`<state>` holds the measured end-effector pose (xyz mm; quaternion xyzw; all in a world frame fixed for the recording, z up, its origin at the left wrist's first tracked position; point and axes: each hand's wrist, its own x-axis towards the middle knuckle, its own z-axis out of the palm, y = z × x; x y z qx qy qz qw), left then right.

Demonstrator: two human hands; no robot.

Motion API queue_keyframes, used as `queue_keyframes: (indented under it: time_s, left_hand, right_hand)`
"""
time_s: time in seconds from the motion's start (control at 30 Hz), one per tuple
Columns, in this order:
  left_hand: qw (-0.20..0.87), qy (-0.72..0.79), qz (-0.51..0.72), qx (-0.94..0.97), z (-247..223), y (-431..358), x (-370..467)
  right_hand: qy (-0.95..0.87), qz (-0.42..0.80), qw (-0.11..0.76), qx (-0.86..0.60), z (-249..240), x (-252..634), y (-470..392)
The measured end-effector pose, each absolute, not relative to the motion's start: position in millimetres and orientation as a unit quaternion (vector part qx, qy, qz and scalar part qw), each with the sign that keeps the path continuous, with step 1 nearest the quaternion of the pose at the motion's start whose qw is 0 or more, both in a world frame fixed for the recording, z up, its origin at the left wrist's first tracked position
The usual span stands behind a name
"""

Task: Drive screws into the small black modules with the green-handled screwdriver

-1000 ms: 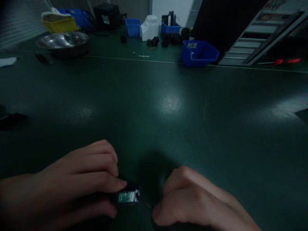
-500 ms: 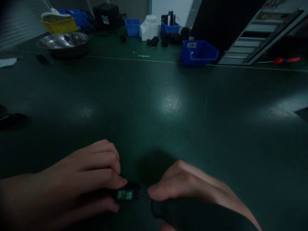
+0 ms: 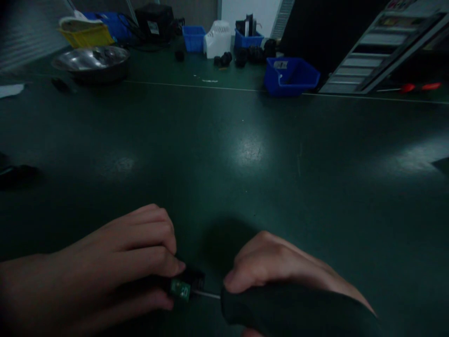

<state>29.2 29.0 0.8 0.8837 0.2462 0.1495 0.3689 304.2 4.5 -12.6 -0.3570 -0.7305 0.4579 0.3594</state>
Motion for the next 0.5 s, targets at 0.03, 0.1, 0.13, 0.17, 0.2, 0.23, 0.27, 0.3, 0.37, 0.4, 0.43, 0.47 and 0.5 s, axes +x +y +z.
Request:
queue_keyframes:
  time_s: [0.03,0.1,0.13,0.17,0.2,0.23,0.27,0.3,0.37,0.4,0.43,0.47,0.5]
  left_hand:
    - [0.367,0.249,0.148,0.884,0.9,29.1,29.4]
    - [0.364,0.251,0.148,0.885,1.0,29.2,29.7]
    - [0.365,0.250,0.149,0.884,0.9,29.2,29.7]
    - [0.367,0.247,0.150,0.884,0.7,29.1,29.5]
    - [0.369,0.245,0.149,0.884,0.3,29.0,29.2]
    - [0.371,0.245,0.149,0.883,-0.3,28.9,28.8]
    - [0.373,0.244,0.148,0.883,-1.0,28.6,28.4]
    - [0.375,0.245,0.146,0.882,-1.8,28.3,28.0]
    - [0.375,0.247,0.145,0.882,-3.5,27.5,27.6]
    - [0.375,0.247,0.146,0.881,-4.2,27.1,27.5]
    - [0.377,0.246,0.148,0.880,-4.6,26.7,27.4]
    - [0.379,0.245,0.151,0.880,-4.9,26.5,27.5]
    - [0.380,0.245,0.154,0.879,-5.0,26.5,27.5]
  right_hand:
    - [-0.726,0.462,0.361,-0.360,-12.5,304.3,4.7]
    - [-0.722,0.470,0.361,-0.359,-13.2,305.1,4.1]
    - [-0.722,0.471,0.359,-0.357,-14.2,305.7,3.4]
    - [-0.723,0.473,0.357,-0.355,-15.8,306.5,2.6]
    - [-0.724,0.472,0.356,-0.355,-17.8,307.4,2.0]
    - [-0.726,0.471,0.355,-0.353,-20.1,308.5,1.6]
    - [-0.726,0.469,0.357,-0.355,-22.6,309.8,1.5]
    - [-0.725,0.466,0.358,-0.359,-25.0,311.4,1.7]
    - [-0.723,0.461,0.361,-0.367,-28.5,315.1,2.8]
    - [-0.722,0.458,0.364,-0.369,-29.3,316.9,3.2]
    - [-0.722,0.455,0.366,-0.372,-29.4,318.6,3.2]
    - [-0.724,0.454,0.364,-0.371,-29.0,319.8,2.7]
    - [-0.728,0.452,0.361,-0.367,-28.3,320.6,1.6]
